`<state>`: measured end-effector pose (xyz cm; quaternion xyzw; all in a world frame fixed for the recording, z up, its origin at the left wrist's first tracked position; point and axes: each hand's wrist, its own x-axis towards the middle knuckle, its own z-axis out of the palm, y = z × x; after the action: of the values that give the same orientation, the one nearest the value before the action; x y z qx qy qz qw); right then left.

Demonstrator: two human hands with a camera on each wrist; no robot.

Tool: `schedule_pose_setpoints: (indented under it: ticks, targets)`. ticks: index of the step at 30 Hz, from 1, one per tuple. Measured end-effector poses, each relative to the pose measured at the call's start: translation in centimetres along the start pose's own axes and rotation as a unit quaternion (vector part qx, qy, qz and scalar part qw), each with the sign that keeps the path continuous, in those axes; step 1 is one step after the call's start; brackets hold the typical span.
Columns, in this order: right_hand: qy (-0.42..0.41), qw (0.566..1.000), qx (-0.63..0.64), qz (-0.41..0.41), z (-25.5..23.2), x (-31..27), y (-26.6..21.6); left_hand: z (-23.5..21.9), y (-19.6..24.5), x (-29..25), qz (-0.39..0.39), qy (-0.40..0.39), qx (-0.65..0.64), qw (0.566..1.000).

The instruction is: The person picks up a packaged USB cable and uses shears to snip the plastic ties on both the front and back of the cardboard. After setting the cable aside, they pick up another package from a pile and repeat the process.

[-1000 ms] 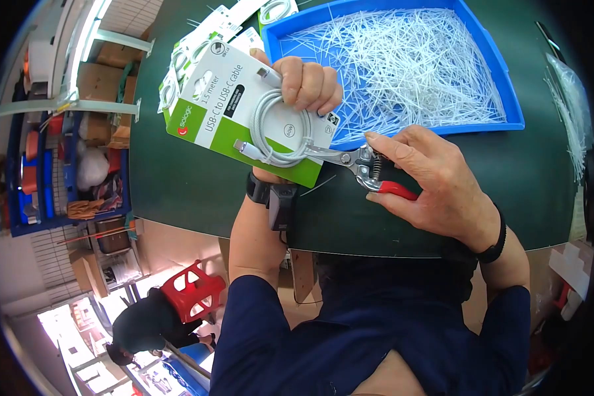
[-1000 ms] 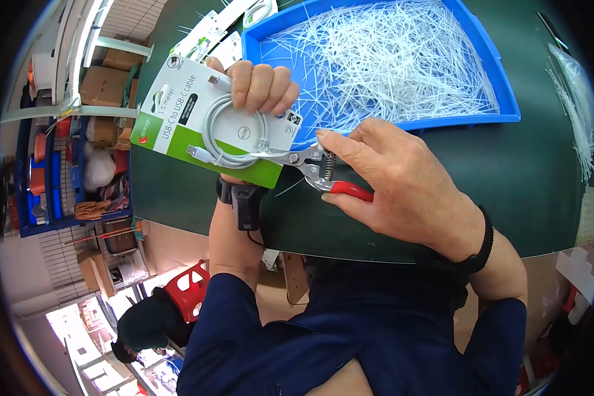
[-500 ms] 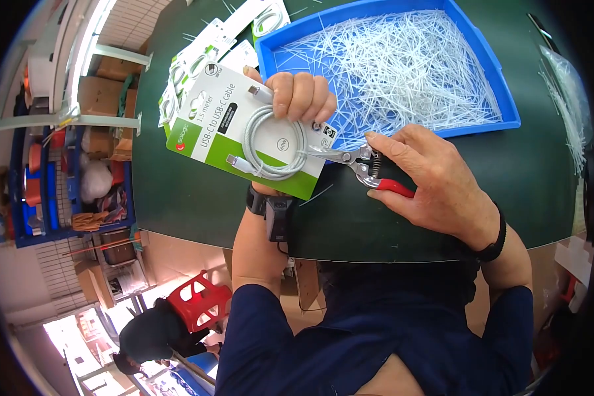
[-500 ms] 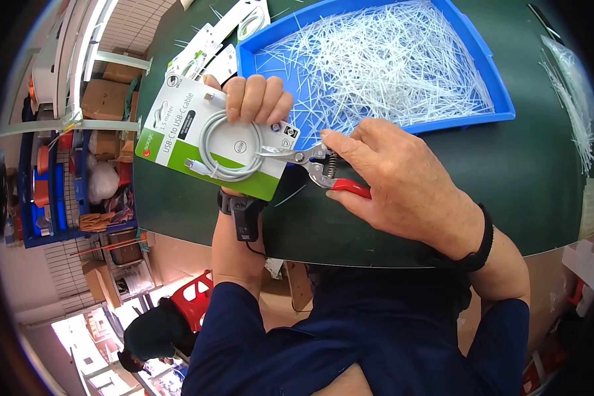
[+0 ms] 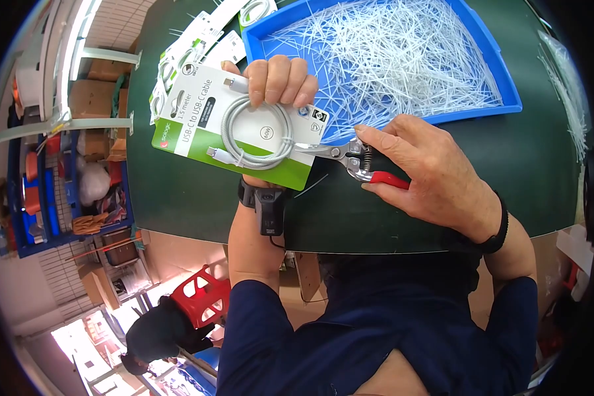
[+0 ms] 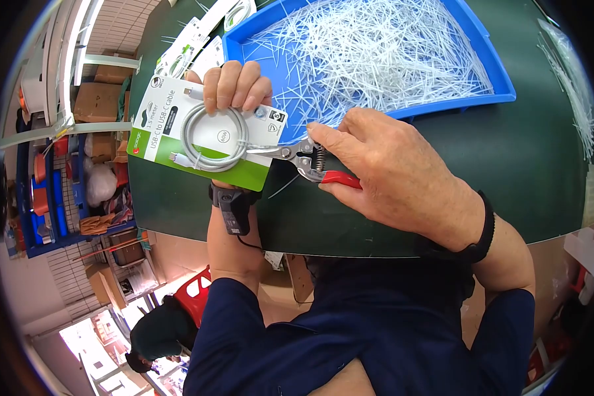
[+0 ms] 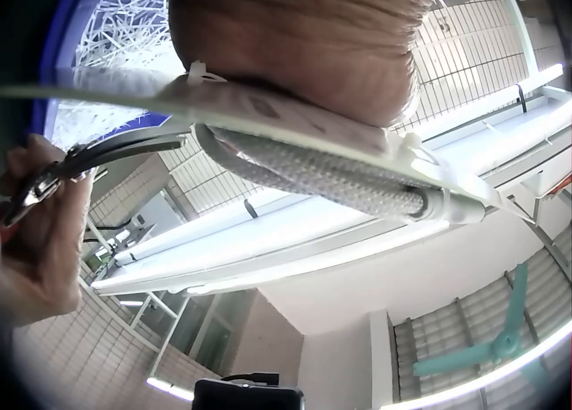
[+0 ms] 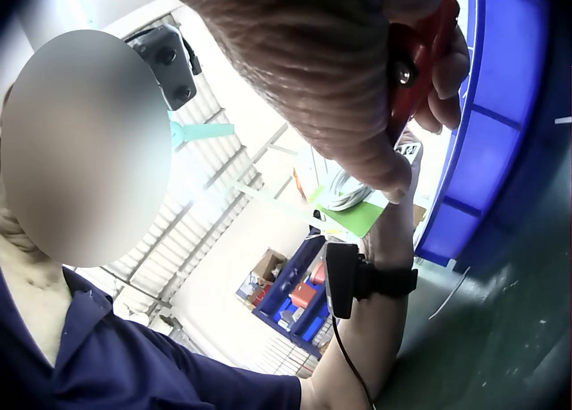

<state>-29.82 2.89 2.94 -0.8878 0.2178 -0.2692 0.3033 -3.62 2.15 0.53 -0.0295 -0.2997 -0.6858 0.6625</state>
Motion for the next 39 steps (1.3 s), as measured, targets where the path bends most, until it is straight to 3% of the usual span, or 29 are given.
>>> schedule_pose_setpoints:
  ticks: [13, 20, 23, 30, 34, 39]
  targets:
    - [0.013, 1.000, 0.007, -0.006, 0.7, -0.1, 0.4, -0.4, -0.5, -0.3, 0.018, -0.028, 0.018, 0.999]
    - [0.012, 1.000, 0.004, -0.007, 0.5, -0.2, 0.5, 1.5, -1.2, -0.7, 0.068, 0.093, 0.012, 0.993]
    - [-0.004, 1.000, 0.008, 0.010, 0.0, -0.1, 0.5, 0.7, -1.1, -0.7, 0.092, 0.089, -0.002, 0.992]
    - [0.095, 0.991, 0.095, 0.022, 0.4, 1.0, 0.1, -0.9, -1.8, -1.2, 0.091, 0.067, -0.008, 0.994]
    - [0.079, 0.973, 0.206, 0.059, 1.3, 1.1, -0.2, -1.8, -3.6, -1.8, 0.070, 0.074, -0.012, 0.995]
    - [0.127, 0.971, 0.200, 0.043, 2.6, 1.6, -0.1, -2.9, -4.8, -2.4, 0.066, 0.064, 0.004, 0.996]
